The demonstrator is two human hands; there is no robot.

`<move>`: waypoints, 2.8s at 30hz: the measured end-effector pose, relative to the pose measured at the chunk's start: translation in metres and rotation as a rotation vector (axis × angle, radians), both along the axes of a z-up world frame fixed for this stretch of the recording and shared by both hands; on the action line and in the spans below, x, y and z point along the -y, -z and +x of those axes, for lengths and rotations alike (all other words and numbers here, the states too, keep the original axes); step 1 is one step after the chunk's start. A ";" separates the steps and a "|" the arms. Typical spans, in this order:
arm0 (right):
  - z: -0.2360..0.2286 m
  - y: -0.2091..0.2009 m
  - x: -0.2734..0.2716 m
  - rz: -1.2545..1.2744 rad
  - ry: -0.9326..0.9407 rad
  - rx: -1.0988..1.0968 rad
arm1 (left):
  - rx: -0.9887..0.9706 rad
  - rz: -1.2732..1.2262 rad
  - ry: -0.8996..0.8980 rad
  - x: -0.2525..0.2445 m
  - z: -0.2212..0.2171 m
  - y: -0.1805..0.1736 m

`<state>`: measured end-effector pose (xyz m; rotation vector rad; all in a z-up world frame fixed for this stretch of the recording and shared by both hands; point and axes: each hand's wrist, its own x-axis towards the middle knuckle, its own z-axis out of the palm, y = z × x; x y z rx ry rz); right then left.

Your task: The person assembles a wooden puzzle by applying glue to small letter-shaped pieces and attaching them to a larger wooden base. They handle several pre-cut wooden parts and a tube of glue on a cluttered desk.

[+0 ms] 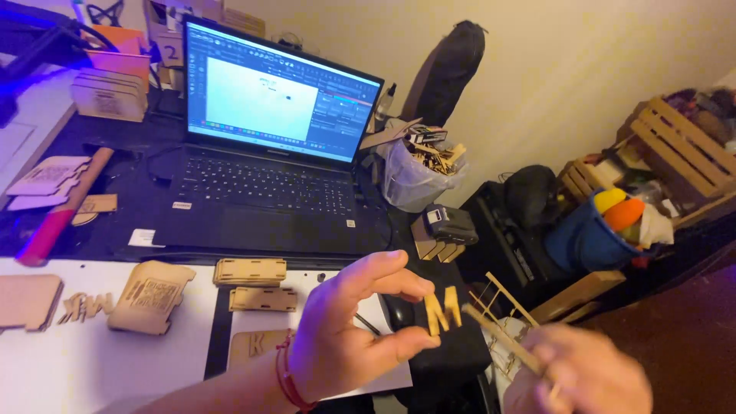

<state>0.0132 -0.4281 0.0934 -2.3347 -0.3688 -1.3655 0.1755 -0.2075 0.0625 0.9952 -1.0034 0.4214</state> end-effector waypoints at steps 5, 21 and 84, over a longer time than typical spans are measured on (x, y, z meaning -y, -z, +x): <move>-0.028 0.014 -0.018 -0.236 -0.073 -0.189 | -0.094 -0.040 0.059 -0.017 -0.029 -0.007; -0.073 0.035 -0.082 -0.220 -0.145 -0.152 | 0.142 0.021 -0.033 -0.087 -0.071 0.006; 0.077 0.026 -0.117 1.032 -0.439 -0.240 | -0.181 -0.043 0.403 -0.070 -0.004 0.054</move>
